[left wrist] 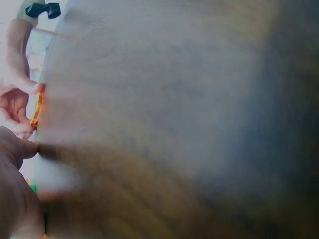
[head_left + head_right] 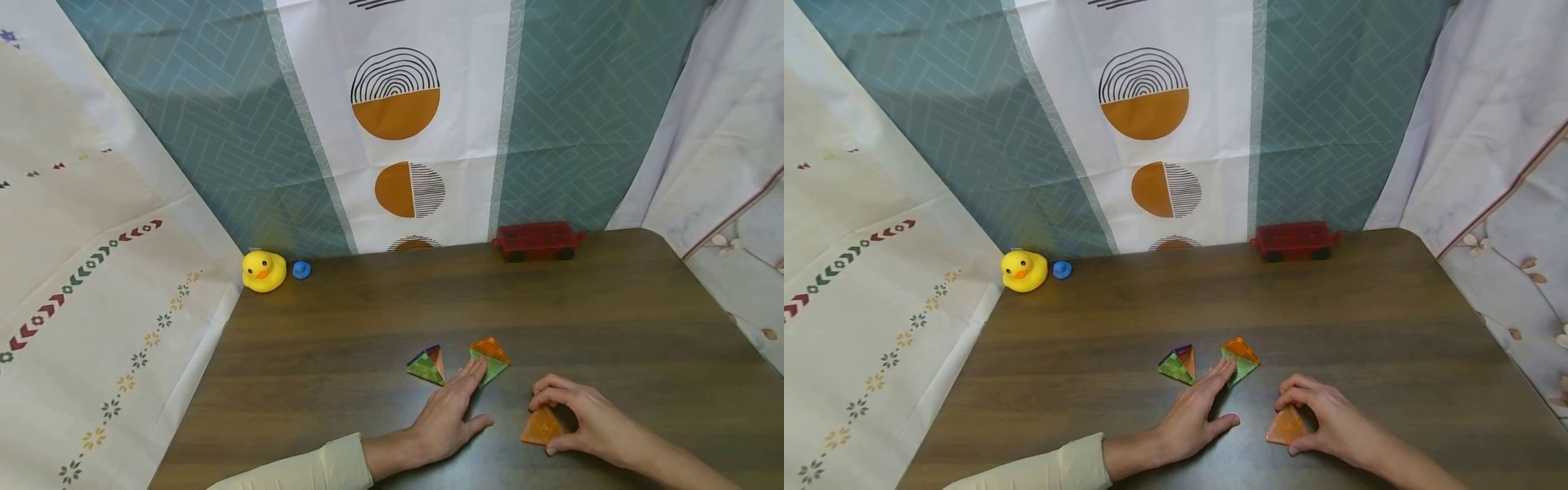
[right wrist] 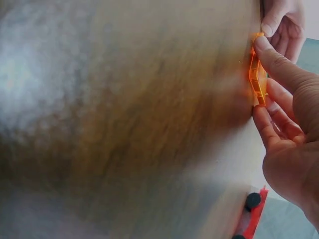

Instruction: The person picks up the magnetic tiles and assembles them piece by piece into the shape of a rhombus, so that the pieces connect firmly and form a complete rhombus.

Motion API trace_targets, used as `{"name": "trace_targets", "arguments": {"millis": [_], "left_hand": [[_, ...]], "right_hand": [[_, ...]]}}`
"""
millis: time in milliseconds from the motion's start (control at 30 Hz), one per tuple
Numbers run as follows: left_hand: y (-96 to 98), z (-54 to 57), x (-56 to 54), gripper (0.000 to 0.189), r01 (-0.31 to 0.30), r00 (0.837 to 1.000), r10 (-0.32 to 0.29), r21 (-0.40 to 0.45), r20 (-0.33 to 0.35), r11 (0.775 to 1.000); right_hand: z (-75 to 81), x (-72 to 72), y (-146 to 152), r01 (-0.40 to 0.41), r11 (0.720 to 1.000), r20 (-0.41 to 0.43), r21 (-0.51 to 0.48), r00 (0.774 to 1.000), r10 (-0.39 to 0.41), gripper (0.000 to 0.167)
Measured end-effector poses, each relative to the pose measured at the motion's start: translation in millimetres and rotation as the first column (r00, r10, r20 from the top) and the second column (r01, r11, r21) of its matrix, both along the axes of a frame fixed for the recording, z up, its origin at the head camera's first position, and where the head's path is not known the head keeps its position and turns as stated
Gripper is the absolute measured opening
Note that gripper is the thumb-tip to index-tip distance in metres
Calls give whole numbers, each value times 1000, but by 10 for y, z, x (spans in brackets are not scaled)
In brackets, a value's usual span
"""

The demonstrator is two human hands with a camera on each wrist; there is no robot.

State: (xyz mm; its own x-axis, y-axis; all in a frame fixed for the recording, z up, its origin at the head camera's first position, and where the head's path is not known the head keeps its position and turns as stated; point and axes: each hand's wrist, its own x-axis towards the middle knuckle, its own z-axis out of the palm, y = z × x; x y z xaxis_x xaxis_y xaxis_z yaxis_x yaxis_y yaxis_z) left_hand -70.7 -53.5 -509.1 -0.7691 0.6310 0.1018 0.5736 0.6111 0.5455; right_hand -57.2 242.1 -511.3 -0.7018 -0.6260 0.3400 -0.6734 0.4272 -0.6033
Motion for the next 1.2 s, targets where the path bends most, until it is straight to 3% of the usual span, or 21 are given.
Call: {"name": "trace_targets", "arguments": {"millis": [267, 500, 767, 1033, 1200], "left_hand": [[-2, 1, -7, 86, 4, 1000, -4, -4, 4, 1000], [-6, 3, -1, 86, 7, 1000, -7, -6, 2, 1000], [-1, 7, -15, 86, 5, 1000, -5, -9, -2, 1000], [2, 6, -29, 86, 3, 1000, -3, -7, 10, 1000], [-1, -16, -22, 86, 8, 1000, -8, -8, -2, 1000]], "right_hand": [[43, -4, -51, -19, 1000, -18, 3, 1000, 19, 50], [74, -18, -87, -31, 999, 51, -25, 998, 32, 57], [125, -39, -131, -12, 1000, 5, 7, 1000, 12, 62], [172, -85, -156, -2, 999, 50, -52, 999, 5, 60], [180, -126, -189, -17, 994, 7, -105, 1000, 17, 58]]}}
